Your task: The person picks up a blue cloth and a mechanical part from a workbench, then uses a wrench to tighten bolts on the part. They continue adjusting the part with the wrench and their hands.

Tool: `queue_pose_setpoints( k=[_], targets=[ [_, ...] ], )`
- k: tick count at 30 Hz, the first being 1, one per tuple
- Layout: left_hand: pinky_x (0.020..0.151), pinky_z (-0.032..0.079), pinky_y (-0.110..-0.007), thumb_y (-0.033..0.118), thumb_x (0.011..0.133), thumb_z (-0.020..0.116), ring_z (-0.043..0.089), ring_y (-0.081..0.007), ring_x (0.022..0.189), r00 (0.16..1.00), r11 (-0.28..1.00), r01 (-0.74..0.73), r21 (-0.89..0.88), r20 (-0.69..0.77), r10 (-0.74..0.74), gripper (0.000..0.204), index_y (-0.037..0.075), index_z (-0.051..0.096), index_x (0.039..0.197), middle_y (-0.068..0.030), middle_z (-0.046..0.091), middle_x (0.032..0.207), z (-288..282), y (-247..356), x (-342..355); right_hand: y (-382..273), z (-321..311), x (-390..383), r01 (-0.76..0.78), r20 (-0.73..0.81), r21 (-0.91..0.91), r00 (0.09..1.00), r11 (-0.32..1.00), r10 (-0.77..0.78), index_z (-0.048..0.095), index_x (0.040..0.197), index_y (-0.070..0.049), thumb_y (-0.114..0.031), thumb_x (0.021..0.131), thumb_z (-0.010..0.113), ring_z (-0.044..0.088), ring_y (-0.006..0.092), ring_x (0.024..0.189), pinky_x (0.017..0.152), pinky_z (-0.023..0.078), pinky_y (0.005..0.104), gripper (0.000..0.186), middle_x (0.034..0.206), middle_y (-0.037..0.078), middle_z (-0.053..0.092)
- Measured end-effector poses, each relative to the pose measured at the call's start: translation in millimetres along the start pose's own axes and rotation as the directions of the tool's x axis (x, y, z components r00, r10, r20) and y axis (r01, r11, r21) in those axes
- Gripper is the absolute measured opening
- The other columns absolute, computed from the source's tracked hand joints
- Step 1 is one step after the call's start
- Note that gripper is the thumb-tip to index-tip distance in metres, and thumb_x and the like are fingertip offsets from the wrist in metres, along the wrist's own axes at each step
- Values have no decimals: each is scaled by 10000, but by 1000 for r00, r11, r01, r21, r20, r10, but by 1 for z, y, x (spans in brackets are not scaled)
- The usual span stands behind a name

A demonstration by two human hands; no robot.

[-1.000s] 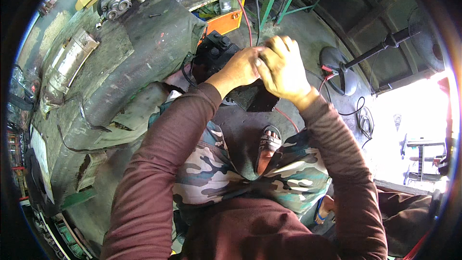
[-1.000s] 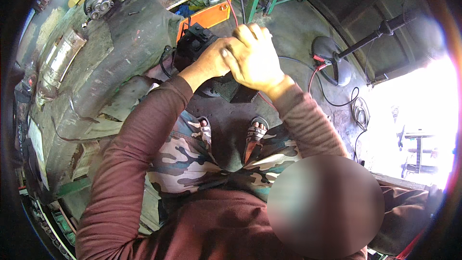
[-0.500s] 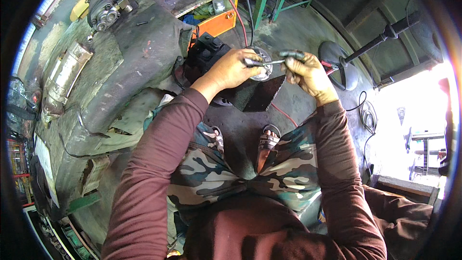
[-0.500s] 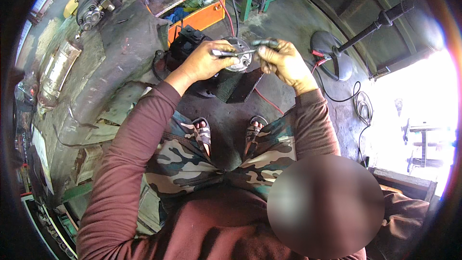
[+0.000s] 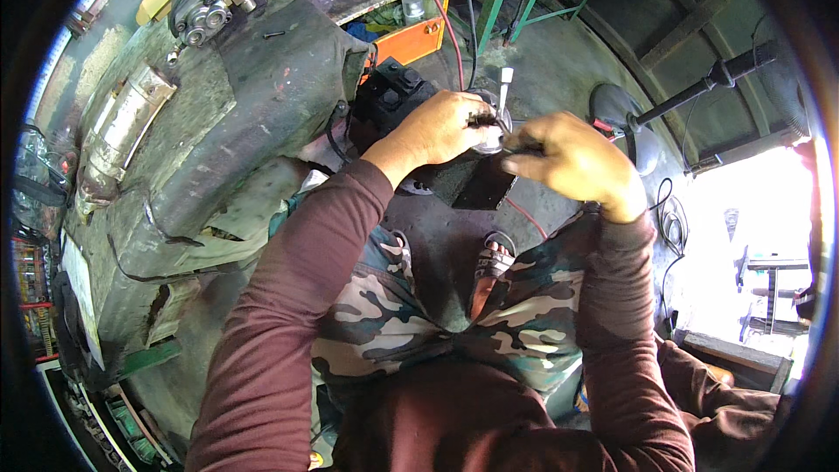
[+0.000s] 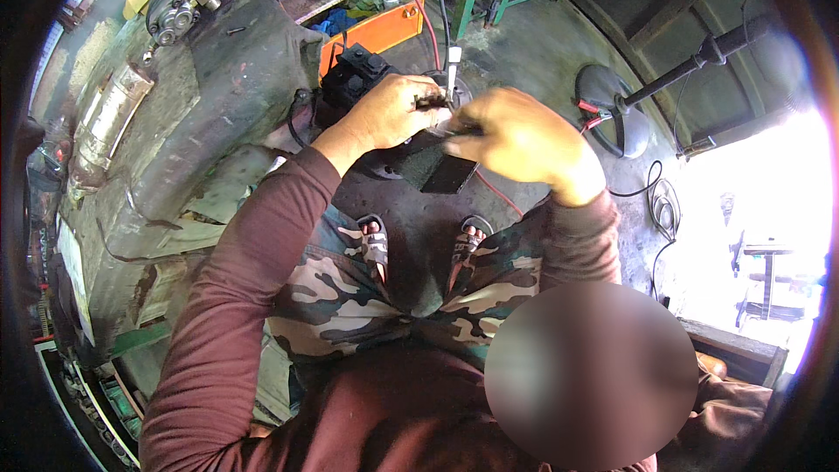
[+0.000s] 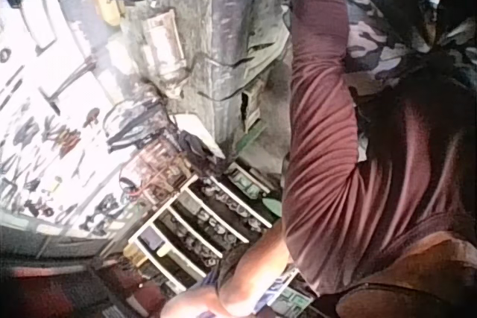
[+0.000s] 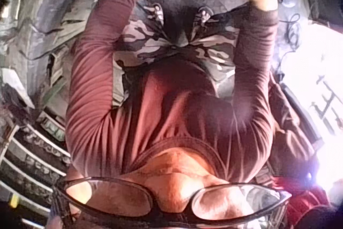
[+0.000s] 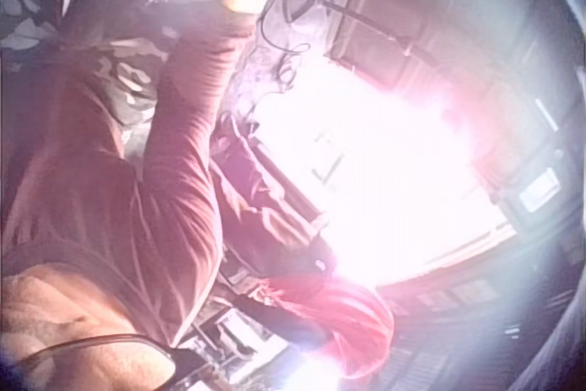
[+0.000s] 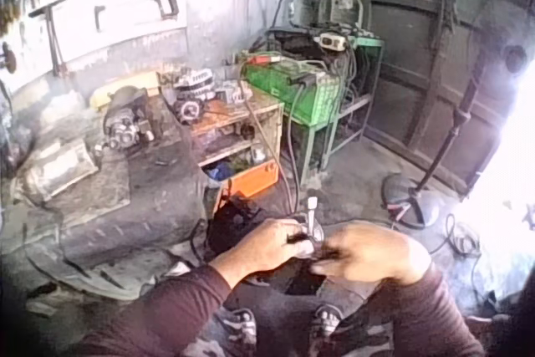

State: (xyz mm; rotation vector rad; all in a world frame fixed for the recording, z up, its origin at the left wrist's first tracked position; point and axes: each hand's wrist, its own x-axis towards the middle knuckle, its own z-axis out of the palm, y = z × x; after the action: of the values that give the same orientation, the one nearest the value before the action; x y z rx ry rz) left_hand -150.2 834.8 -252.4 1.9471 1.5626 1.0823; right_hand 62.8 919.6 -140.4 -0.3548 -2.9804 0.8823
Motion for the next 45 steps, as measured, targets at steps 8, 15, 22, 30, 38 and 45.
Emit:
queue_pose_setpoints(
  k=[8,15,22,30,38,45],
  targets=[
    [926,560,-407,265,946,743,729,-364,1023,997,995,-37,90,78,30,314,11,763,1130,-199,757,1099,6,7,5,30,26,13,-298,-580,-340,813,892,51,743,1199,-80,-219,941,672,694,427,942,841,569,514,301,1044,211,646],
    [912,564,-398,186,927,725,734,-366,1031,999,998,42,-43,11,-42,242,12,757,1093,-184,769,1067,6,8,0,3,4,2,45,-31,24,999,999,-44,778,1124,-31,-143,870,564,717,440,977,879,567,508,351,1004,275,735],
    [909,561,-437,284,958,695,719,-392,1017,998,997,-64,40,10,64,303,25,764,1100,-196,757,1080,8,6,4,13,11,7,-320,-424,-294,888,901,177,781,1005,-23,-157,855,557,716,454,912,833,569,541,301,911,263,730],
    [885,562,-399,218,942,736,742,-340,970,1000,999,18,47,-14,-18,254,-2,757,1068,-195,766,1032,5,4,1,4,-4,-5,-44,-51,-143,998,989,37,769,990,-20,-116,846,548,710,468,929,841,572,549,280,956,267,733],
    [916,561,-441,273,952,710,717,-406,1033,997,997,-3,83,78,-4,306,27,764,1126,-219,756,1090,1,12,1,5,28,21,-90,-368,-169,930,981,22,769,1119,-69,-125,880,576,728,443,936,821,583,558,312,976,261,740],
    [867,558,-396,226,939,727,751,-306,957,998,998,50,40,33,-51,274,4,753,1096,-198,763,1043,5,9,5,12,2,-8,-310,-284,-324,933,894,221,804,985,-76,-148,848,602,743,412,904,777,596,523,254,920,221,756]
  ],
)
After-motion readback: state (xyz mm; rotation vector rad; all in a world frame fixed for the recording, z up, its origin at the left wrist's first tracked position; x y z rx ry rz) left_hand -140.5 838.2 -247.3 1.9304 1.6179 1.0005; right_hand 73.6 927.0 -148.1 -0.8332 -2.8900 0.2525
